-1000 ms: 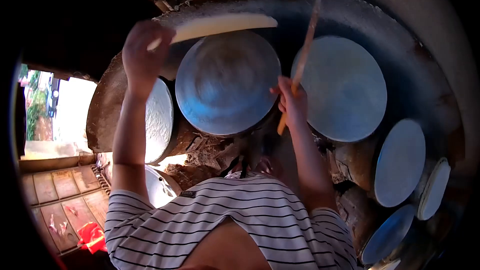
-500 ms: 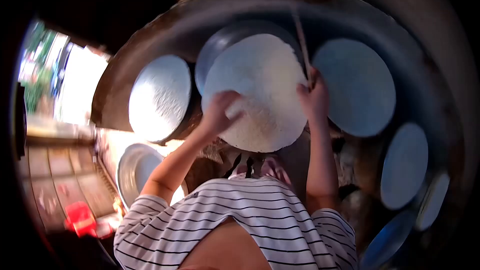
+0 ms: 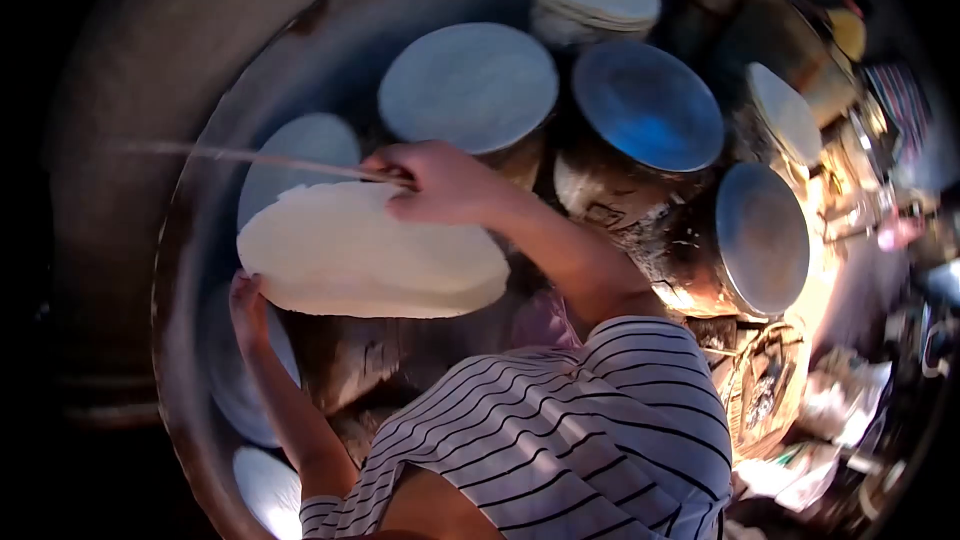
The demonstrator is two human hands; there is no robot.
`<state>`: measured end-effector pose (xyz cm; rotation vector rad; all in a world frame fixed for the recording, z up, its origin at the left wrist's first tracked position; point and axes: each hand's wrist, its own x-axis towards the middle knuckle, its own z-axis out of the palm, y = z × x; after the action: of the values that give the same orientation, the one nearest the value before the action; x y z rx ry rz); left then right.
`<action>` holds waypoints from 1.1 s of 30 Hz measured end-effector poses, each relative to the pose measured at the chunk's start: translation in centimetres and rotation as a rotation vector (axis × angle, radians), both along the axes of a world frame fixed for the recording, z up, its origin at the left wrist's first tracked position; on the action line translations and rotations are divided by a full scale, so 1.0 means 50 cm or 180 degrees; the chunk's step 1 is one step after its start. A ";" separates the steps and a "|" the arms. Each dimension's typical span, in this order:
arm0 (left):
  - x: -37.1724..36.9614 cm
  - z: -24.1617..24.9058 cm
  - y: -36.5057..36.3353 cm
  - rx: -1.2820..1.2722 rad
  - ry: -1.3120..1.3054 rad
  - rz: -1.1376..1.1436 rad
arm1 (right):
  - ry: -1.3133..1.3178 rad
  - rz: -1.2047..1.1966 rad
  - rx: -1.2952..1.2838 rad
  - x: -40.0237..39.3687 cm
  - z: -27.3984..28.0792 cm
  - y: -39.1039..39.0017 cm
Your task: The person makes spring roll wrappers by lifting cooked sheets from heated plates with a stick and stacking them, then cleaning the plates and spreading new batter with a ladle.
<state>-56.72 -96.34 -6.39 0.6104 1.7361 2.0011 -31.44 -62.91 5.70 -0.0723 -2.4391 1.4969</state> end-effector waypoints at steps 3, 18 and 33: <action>0.034 0.091 0.294 -0.0246 0.0395 -0.0764 | -0.0271 -0.0802 -0.0260 0.133 0.019 0.217; 0.174 0.437 1.553 0.0953 0.4568 -0.0003 | 0.1034 -0.2551 -0.0134 0.333 0.168 1.294; 0.074 0.046 1.464 -0.1663 0.3967 -0.0544 | 0.0192 -0.3068 -0.1666 0.206 -0.331 1.493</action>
<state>-53.02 -23.14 -4.10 1.9425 2.5373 0.8828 -21.11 11.71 -10.84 -1.0948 -1.4738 1.5074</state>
